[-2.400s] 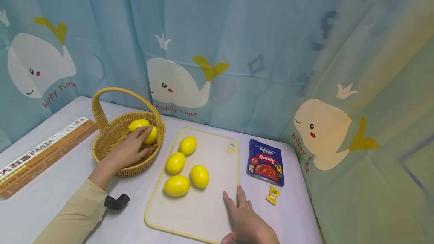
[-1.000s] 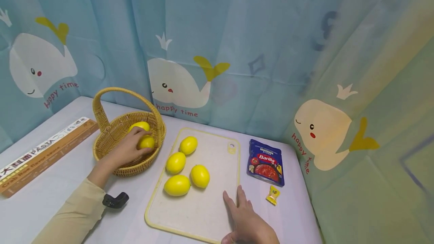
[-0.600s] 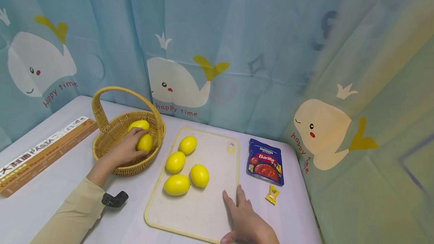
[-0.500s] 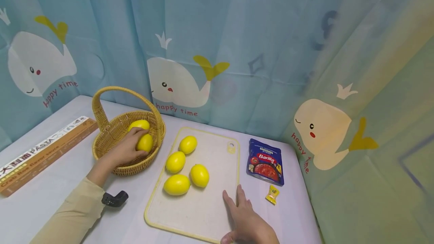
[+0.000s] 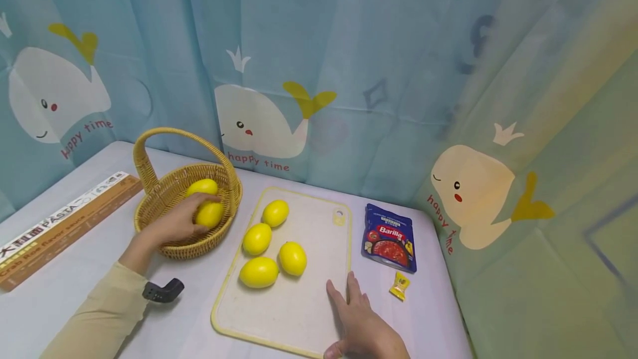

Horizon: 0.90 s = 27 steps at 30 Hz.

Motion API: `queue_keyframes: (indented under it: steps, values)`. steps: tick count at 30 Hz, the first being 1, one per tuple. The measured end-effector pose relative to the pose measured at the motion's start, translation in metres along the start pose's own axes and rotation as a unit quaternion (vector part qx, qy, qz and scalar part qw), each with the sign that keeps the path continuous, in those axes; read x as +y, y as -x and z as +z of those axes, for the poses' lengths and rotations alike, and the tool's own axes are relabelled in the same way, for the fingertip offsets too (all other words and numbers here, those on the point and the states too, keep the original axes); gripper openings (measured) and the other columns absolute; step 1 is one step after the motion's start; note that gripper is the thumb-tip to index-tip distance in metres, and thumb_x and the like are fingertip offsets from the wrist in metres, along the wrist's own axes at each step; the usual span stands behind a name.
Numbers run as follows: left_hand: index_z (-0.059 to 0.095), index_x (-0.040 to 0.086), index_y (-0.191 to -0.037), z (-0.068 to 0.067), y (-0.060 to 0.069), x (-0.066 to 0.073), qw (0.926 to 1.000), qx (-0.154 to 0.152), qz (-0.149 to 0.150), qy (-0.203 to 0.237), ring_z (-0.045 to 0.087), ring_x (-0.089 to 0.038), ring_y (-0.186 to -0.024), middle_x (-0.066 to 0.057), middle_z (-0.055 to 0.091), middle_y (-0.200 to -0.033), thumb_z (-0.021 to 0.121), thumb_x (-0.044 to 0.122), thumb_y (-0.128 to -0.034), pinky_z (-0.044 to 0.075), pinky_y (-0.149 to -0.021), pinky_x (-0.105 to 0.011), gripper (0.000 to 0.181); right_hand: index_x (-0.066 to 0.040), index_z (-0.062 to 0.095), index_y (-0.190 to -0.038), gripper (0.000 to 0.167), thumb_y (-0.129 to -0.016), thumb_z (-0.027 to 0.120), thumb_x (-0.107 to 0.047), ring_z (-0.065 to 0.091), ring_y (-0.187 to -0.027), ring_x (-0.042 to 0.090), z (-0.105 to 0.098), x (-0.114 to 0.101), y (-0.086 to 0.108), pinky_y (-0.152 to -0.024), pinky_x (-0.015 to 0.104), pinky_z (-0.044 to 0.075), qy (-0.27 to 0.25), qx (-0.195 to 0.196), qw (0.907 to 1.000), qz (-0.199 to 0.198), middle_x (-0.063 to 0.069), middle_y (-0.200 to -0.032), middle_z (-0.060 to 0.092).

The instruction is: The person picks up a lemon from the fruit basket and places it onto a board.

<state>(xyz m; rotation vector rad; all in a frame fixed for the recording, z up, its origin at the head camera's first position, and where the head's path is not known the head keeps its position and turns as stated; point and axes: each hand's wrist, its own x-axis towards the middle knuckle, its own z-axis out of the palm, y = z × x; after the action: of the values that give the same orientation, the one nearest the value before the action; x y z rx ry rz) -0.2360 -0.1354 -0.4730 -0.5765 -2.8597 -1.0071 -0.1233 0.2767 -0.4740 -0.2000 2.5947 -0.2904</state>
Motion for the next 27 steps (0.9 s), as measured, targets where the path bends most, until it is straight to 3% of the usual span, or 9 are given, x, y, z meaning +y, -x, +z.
queue_keyframes:
  steps: [5,18,23,27]
  values:
    - [0.050,0.005,-0.134,-0.003,0.001,-0.001,0.9999,-0.014,-0.004,-0.001,0.047,-0.039,-0.124,-0.019,0.052,-0.135,0.073,0.008,-0.0763,0.036,-0.107,-0.057,0.062,-0.025,0.025,-0.151,0.129,-0.039,0.076,-0.064,0.024,-0.134,0.056,0.000,0.001,-0.002,-0.096,0.070,0.037,0.004,-0.006,0.9999,0.014,0.027,-0.157,0.001]
    - [0.050,0.006,-0.137,-0.017,0.010,0.003,0.9972,-0.073,0.002,-0.015,0.050,-0.036,-0.124,-0.016,0.053,-0.137,0.071,0.018,-0.0819,0.039,-0.106,-0.054,0.060,-0.025,0.025,-0.151,0.129,-0.039,0.076,-0.062,0.023,-0.136,0.054,0.002,0.001,-0.001,-0.097,0.068,0.038,0.003,0.002,1.0000,-0.001,0.028,-0.156,0.001]
    - [0.048,0.011,-0.139,-0.022,0.012,0.006,0.9950,-0.096,-0.022,-0.019,0.054,-0.026,-0.113,-0.012,0.054,-0.137,0.071,0.022,-0.0821,0.044,-0.100,-0.050,0.063,-0.026,0.024,-0.151,0.128,-0.040,0.076,-0.062,0.023,-0.136,0.054,0.002,0.002,-0.002,-0.096,0.068,0.037,0.001,0.000,1.0000,0.004,0.027,-0.157,0.001]
    - [0.048,0.010,-0.140,-0.026,0.014,0.009,0.9937,-0.103,-0.034,-0.026,0.054,-0.027,-0.114,-0.014,0.055,-0.136,0.072,0.024,-0.0809,0.044,-0.099,-0.050,0.065,-0.027,0.025,-0.151,0.128,-0.039,0.077,-0.062,0.023,-0.136,0.054,0.002,0.002,-0.003,-0.096,0.069,0.037,0.002,-0.003,0.9999,0.011,0.026,-0.157,0.001]
